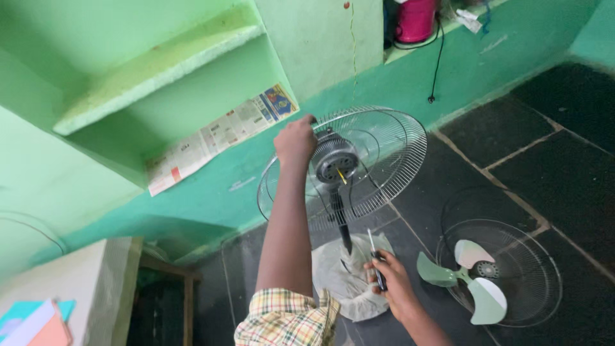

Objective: The person uses a screwdriver to loosen and remove the front grill of a standing fan. They then remove the fan blades and place them on the floor. The person continues to work on the fan's internal components with the screwdriver.

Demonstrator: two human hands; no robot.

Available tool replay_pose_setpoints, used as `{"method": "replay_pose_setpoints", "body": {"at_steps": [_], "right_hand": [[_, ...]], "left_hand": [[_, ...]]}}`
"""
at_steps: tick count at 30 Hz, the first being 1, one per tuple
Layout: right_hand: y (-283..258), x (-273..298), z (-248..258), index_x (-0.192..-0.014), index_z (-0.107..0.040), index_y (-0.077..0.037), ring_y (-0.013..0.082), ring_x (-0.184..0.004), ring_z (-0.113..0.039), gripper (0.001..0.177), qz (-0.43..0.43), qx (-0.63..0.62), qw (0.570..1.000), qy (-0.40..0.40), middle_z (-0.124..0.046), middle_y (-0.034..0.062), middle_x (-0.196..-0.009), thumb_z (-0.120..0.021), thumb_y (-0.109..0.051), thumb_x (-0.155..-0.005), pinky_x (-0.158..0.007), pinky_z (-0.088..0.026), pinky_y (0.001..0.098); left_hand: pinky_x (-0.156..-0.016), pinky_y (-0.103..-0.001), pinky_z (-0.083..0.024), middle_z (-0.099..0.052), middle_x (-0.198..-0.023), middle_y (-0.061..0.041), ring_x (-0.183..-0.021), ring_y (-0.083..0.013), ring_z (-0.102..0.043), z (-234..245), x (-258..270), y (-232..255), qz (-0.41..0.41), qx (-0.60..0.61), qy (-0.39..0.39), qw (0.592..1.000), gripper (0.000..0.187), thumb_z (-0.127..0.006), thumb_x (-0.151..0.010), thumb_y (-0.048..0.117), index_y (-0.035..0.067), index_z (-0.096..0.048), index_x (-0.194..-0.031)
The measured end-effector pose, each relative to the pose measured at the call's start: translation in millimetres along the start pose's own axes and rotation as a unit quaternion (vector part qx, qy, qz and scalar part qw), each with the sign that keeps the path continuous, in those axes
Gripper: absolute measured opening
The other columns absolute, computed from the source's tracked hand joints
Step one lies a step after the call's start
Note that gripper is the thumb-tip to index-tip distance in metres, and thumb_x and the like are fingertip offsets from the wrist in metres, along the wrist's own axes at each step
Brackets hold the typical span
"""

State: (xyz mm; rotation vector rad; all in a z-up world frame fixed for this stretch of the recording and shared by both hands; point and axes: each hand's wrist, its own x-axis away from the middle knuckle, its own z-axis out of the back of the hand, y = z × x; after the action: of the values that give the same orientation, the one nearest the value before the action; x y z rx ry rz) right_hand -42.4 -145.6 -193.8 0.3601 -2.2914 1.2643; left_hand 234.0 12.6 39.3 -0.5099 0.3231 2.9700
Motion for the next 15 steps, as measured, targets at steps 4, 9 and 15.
{"method": "replay_pose_setpoints", "body": {"at_steps": [4,9,15], "right_hand": [[-54,-33,7,-0.142,-0.056,-0.021,0.0107,-0.059,-0.054,0.046,0.017,0.103,0.994,-0.016,-0.072,0.0030,-0.094,-0.056,-0.022,-0.096,-0.052,-0.042,0.0269],[-85,-87,4,-0.142,-0.059,-0.017,0.0071,-0.054,-0.048,0.044,0.103,0.151,0.981,-0.059,-0.063,0.0017,-0.086,-0.059,-0.020,-0.098,-0.049,-0.039,0.0249],[-89,-169,-25,-0.135,-0.064,-0.013,0.0043,-0.060,-0.048,0.037,0.200,0.214,0.948,-0.126,-0.060,-0.0008,-0.080,-0.064,-0.020,-0.099,-0.051,-0.038,0.0230]], "left_hand": [[-0.077,-0.048,-0.057,-0.075,-0.107,-0.011,-0.098,-0.0341,-0.072,-4,-30,7,0.018,-0.006,0.021,1.000,0.036,-0.062,-0.084,0.013,0.029,-0.072,-0.114],[-0.079,-0.048,-0.057,-0.074,-0.108,-0.012,-0.099,-0.0345,-0.071,-5,-40,13,0.045,-0.018,-0.014,0.999,0.036,-0.062,-0.086,0.014,0.029,-0.070,-0.118],[-0.079,-0.048,-0.058,-0.075,-0.109,-0.010,-0.101,-0.0331,-0.072,-7,-37,15,0.026,-0.017,-0.010,0.999,0.033,-0.058,-0.090,0.014,0.027,-0.069,-0.118]]}}
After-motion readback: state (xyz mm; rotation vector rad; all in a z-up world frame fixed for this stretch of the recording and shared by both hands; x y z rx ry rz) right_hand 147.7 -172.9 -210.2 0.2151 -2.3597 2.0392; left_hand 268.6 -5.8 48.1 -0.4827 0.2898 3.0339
